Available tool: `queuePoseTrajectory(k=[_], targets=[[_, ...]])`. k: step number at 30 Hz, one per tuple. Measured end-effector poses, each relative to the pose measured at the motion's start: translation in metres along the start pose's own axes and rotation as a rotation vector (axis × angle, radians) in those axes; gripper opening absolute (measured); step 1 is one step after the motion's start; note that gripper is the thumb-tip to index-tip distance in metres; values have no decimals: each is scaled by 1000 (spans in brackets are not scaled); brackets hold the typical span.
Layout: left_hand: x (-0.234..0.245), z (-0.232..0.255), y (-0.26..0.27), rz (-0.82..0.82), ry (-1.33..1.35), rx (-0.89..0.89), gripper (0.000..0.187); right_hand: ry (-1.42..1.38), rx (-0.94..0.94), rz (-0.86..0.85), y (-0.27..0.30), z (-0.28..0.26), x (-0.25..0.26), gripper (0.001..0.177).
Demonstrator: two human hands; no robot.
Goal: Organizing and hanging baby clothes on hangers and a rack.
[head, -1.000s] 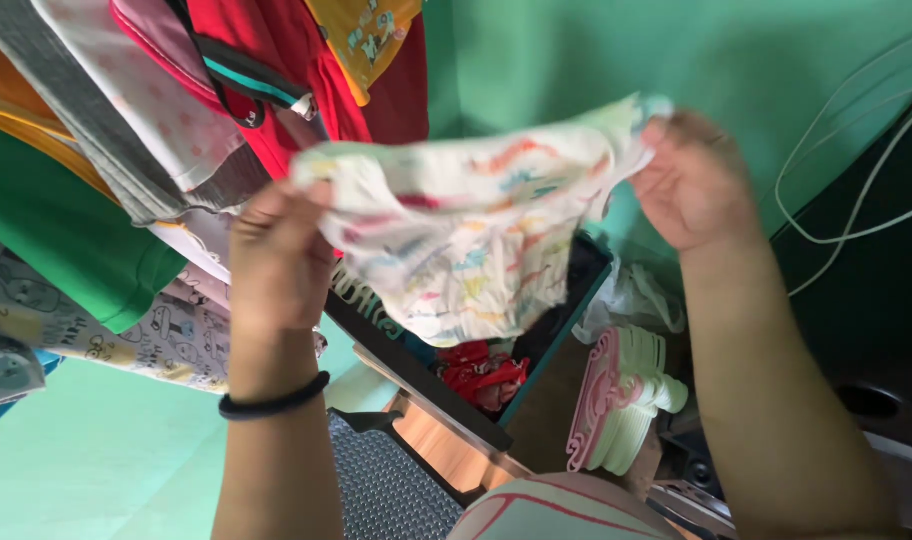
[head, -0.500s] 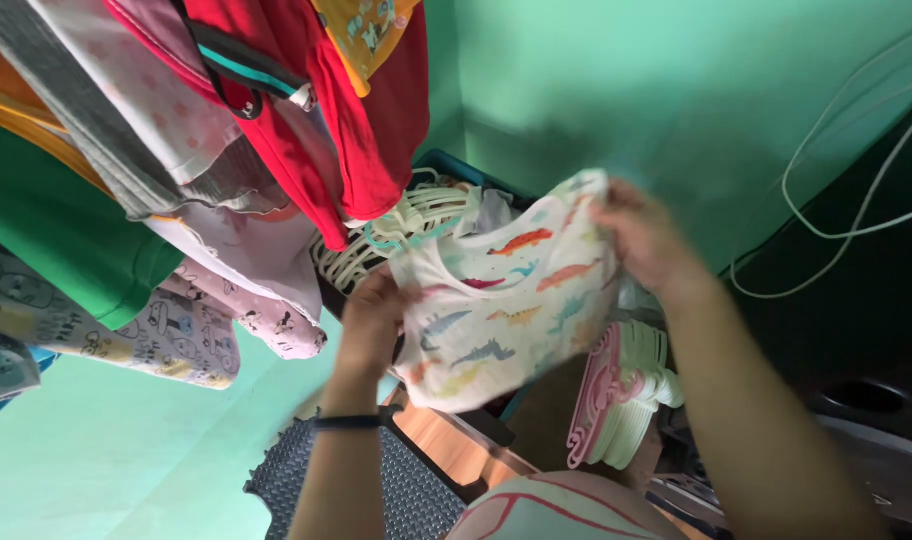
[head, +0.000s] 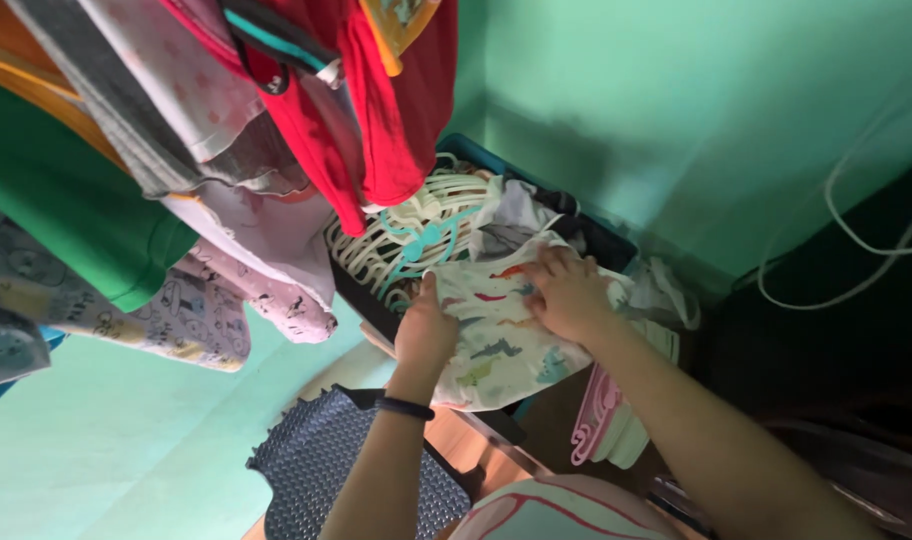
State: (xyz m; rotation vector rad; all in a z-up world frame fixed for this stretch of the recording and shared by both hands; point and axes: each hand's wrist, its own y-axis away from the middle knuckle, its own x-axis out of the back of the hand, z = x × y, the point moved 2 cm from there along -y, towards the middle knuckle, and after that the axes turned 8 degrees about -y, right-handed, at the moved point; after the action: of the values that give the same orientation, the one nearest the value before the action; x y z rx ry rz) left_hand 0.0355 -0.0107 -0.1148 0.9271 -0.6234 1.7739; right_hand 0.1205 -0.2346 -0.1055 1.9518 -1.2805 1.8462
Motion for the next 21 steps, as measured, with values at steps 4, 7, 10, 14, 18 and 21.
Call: queuePoseTrajectory(k=[4,7,10,14,18,21], targets=[[7,-8,2,2,-105,12,79,83,-126,-5,-18,10,-10,54],[-5,-32,-7,129,-214,-23,74,-45,-122,207,-42,3,-7,31],[-15,-43,-8,121,-262,-12,74,-107,-42,311,-77,-20,-6,20],[-10,-33,0,177,-346,-84,73,-315,65,148,-117,-39,-49,15],[-11,-32,2,226,-315,-114,72,-382,107,35,-143,-62,-80,22],[-5,-27,2,190,-321,-107,70,-311,72,-10,-156,-77,-92,38]])
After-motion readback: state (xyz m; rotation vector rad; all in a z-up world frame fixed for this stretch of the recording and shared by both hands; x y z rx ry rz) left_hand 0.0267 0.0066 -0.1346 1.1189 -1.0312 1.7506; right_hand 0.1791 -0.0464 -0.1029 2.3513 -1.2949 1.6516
